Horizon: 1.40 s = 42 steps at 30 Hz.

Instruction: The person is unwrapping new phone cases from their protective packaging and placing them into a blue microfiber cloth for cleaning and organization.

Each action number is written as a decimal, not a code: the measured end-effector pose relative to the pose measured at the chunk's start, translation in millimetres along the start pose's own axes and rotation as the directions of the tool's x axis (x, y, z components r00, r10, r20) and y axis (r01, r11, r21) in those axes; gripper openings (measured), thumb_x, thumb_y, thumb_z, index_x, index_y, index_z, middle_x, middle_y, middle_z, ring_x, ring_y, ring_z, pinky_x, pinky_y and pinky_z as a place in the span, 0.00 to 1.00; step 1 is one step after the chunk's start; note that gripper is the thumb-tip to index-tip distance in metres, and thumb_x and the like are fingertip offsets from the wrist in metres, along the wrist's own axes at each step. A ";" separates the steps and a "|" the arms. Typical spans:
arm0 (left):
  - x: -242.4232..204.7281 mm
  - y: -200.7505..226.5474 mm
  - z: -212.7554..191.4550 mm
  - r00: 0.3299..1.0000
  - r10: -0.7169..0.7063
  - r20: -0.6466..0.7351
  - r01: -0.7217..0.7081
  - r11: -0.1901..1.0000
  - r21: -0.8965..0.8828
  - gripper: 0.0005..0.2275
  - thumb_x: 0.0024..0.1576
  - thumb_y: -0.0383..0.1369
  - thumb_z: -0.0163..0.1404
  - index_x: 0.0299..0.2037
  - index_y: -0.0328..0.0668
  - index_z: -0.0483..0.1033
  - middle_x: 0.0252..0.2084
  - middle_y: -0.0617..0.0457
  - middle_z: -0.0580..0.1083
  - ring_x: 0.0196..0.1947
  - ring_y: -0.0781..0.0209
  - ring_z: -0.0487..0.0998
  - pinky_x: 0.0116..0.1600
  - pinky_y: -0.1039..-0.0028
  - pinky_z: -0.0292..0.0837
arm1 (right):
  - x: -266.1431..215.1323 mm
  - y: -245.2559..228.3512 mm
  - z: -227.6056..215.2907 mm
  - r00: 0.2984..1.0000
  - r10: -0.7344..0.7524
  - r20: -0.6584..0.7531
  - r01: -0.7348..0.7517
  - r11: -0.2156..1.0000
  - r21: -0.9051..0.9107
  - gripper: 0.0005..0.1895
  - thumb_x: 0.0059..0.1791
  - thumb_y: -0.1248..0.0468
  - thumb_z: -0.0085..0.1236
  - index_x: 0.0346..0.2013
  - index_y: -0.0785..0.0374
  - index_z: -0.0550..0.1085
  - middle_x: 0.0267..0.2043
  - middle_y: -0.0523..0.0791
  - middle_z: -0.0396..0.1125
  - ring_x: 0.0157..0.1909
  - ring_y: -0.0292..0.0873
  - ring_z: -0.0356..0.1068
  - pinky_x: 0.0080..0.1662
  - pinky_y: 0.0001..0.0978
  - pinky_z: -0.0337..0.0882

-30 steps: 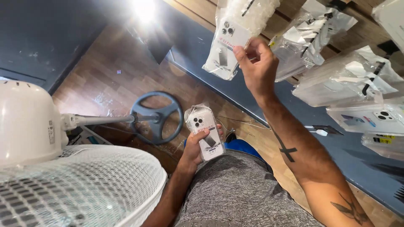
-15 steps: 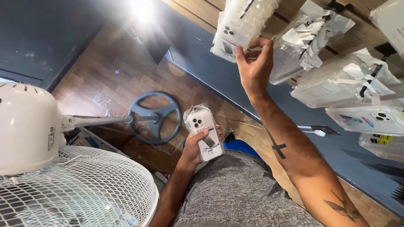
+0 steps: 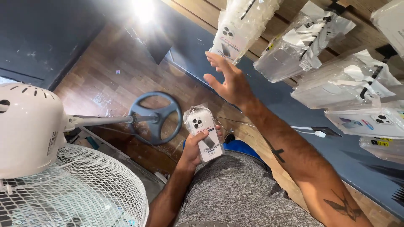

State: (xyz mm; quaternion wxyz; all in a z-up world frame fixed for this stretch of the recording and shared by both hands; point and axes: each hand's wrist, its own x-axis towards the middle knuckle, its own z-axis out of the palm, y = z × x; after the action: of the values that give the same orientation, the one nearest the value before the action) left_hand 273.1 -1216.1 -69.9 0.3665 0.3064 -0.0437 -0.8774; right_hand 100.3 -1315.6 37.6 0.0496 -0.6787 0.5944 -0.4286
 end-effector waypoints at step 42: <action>-33.8 -31.2 10.9 0.923 -0.204 0.325 0.030 0.882 0.471 0.14 0.46 0.22 0.52 0.43 0.28 0.72 0.37 0.39 0.75 0.38 0.55 0.76 0.40 0.60 0.73 | -133.3 -29.2 -93.7 0.625 0.346 0.699 -0.666 0.704 0.247 0.30 0.40 0.50 0.58 0.53 0.58 0.67 0.38 0.55 0.71 0.42 0.54 0.72 0.46 0.46 0.70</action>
State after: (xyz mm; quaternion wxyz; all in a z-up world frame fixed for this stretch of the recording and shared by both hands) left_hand 266.1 -1172.4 -53.3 0.2149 0.2176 -0.2972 -0.9045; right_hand 72.4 -1152.5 43.6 0.5278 -0.5387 0.5899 -0.2886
